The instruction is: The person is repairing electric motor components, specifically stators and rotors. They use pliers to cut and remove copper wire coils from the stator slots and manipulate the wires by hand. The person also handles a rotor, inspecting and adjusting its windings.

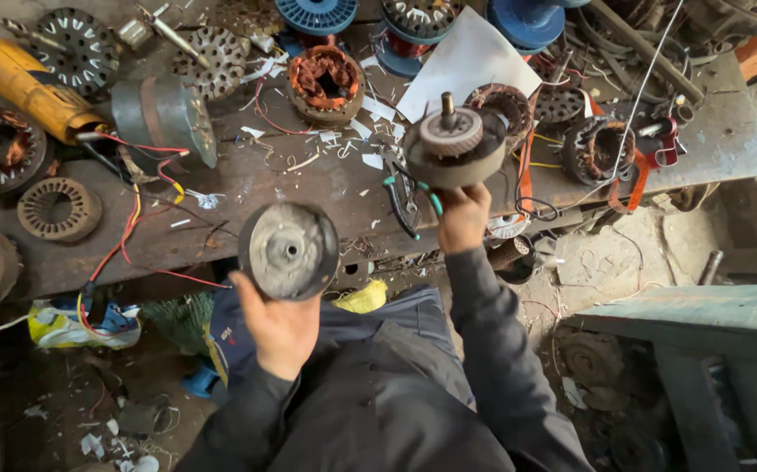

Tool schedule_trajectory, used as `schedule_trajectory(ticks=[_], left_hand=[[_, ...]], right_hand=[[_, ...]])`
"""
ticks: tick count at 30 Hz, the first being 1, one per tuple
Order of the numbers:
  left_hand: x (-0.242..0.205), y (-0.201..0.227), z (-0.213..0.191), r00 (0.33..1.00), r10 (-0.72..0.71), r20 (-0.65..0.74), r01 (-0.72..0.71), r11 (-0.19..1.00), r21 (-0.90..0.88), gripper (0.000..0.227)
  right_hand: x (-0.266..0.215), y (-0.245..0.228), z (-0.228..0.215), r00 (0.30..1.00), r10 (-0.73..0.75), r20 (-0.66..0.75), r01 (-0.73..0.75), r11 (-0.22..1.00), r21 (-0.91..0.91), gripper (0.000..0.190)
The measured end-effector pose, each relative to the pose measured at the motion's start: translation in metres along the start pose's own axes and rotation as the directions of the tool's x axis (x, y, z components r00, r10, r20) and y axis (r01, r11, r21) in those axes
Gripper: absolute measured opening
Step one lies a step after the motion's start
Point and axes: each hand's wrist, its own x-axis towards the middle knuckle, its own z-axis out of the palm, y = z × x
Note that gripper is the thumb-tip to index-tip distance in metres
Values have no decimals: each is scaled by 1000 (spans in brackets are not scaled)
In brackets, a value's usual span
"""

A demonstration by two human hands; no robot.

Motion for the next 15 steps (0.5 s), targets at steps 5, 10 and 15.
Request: schedule_trajectory(ticks=[5, 10, 15], left_hand=[[-17, 8, -28, 996, 38, -80, -35, 999, 41, 79], [-17, 13, -48, 991, 57, -118, -52, 998, 46, 82], [-15, 11, -57, 994, 16, -106, -12, 999, 39, 84]], right_hand=[[60, 49, -12, 994, -85, 65, 85, 996, 6, 16], [58, 39, 2, 996, 1, 94, -30, 954, 299, 23], [56, 2, 19, 998, -31, 59, 18, 978, 206, 14]])
